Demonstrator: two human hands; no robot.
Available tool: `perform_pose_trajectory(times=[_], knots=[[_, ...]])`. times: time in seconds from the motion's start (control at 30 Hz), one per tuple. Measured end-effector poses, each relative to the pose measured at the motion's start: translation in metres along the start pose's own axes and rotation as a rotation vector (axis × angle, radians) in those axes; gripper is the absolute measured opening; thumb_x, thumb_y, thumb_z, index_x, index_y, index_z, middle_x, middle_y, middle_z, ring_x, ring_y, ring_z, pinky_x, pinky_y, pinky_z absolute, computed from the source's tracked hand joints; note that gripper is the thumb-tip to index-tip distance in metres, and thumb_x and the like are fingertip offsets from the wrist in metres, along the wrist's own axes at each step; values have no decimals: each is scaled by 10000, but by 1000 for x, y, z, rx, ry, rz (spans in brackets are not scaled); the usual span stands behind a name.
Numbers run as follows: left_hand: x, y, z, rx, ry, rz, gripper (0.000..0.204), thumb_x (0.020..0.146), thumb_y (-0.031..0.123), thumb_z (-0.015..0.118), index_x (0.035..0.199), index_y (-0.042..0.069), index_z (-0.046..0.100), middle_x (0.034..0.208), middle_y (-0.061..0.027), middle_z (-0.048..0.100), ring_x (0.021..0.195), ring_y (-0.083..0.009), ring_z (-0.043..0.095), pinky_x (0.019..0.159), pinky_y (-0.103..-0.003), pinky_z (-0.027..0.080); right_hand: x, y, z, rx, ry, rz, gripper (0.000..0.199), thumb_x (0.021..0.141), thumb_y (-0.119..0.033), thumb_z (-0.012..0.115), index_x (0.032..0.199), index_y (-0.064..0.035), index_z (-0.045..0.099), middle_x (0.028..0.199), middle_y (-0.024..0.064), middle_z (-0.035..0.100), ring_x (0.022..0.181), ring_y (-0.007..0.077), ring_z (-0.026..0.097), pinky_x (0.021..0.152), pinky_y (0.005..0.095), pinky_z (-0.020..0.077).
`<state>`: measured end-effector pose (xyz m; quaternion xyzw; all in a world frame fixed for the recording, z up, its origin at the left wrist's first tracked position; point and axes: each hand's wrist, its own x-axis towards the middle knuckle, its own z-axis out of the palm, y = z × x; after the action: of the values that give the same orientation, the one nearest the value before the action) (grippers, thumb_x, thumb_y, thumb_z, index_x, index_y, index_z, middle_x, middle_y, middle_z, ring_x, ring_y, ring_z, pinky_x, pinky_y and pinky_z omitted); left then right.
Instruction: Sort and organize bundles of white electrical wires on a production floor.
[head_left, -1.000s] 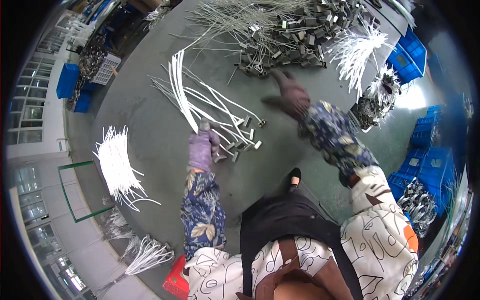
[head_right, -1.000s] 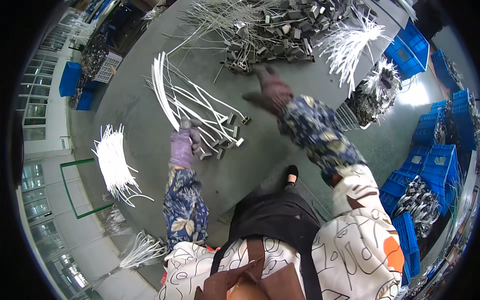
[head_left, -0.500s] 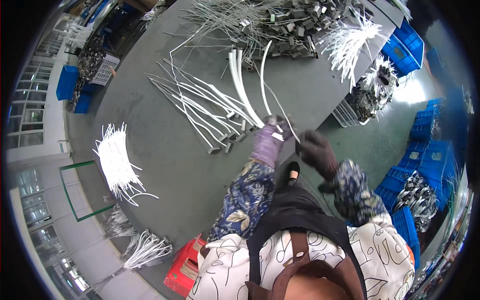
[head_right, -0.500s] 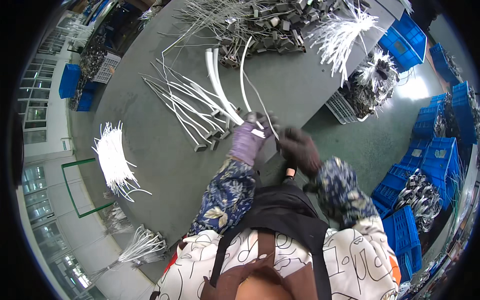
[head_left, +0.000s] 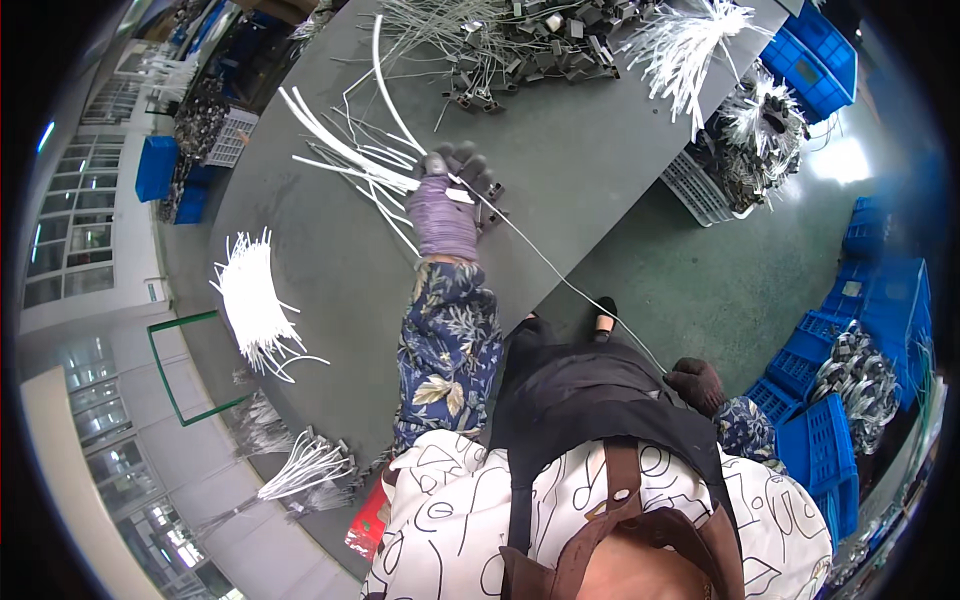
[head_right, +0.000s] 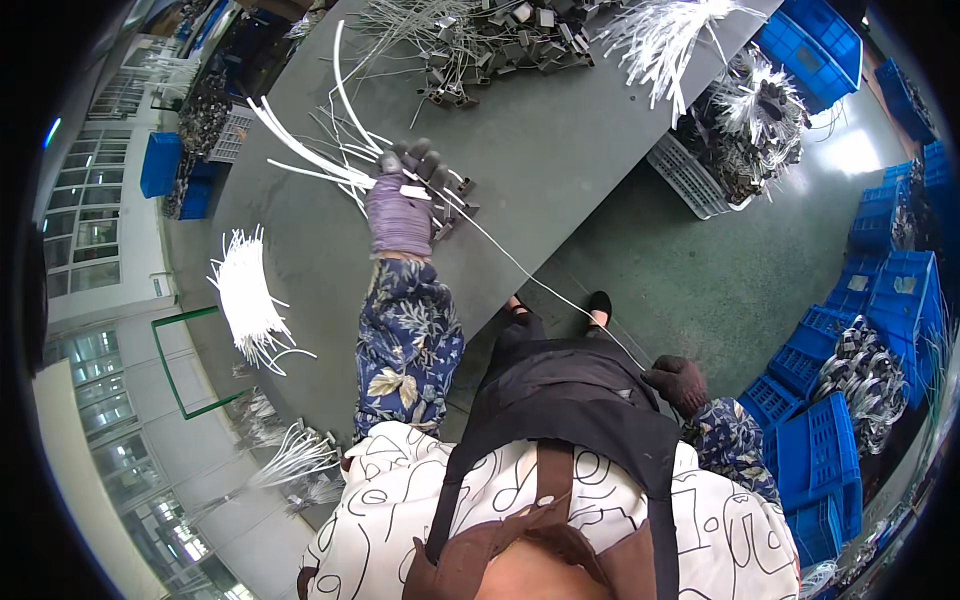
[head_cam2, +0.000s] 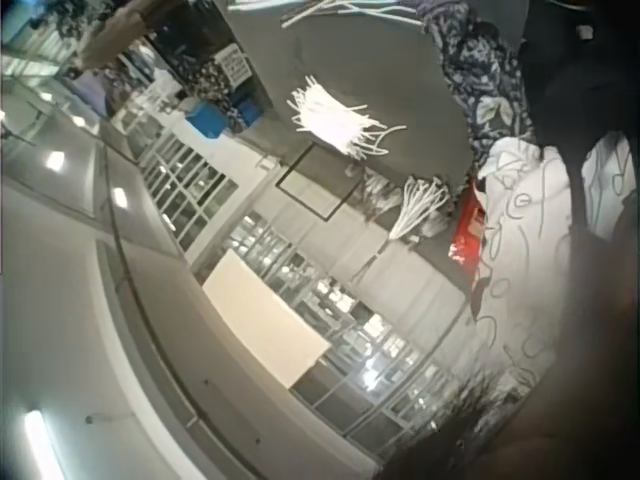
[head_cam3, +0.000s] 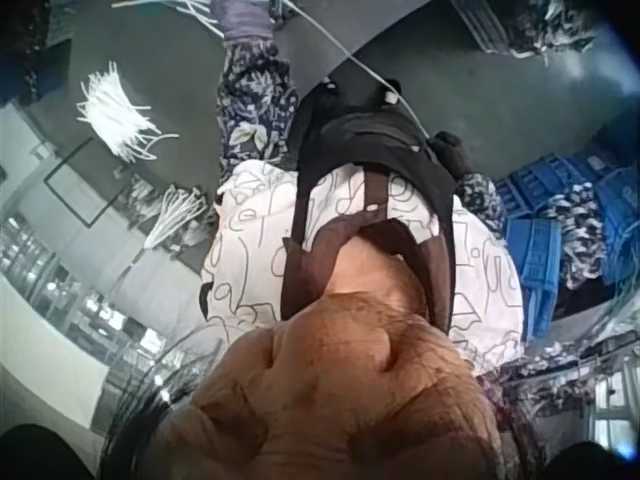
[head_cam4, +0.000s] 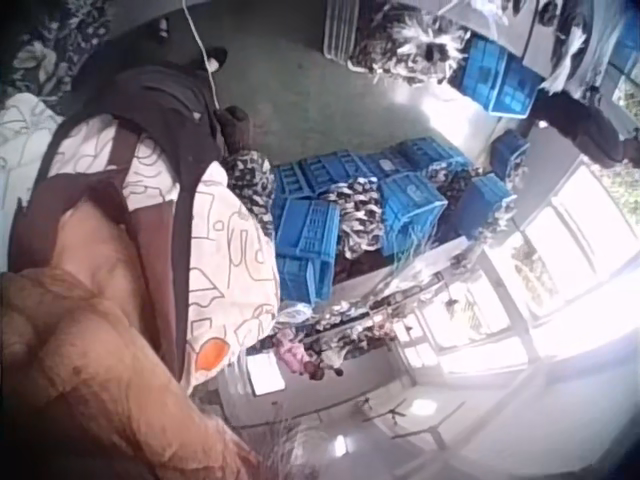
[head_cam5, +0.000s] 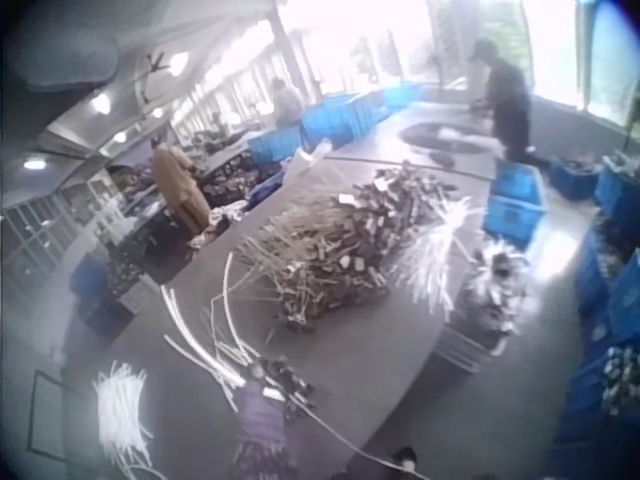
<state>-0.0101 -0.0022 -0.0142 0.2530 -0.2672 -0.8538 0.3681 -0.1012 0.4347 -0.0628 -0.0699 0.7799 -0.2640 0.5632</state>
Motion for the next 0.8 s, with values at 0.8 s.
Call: perform_pose_trajectory(times=[0.8], knots=[[-7, 31, -25, 420, 335, 100, 299, 866, 292, 596, 886, -7, 599, 783, -94, 617, 628, -199, 590, 575, -300, 523, 57, -141, 19, 232, -165, -114, 147, 776, -182, 632, 767, -35, 626, 625, -7, 520, 546, 76, 451, 480, 235, 340]])
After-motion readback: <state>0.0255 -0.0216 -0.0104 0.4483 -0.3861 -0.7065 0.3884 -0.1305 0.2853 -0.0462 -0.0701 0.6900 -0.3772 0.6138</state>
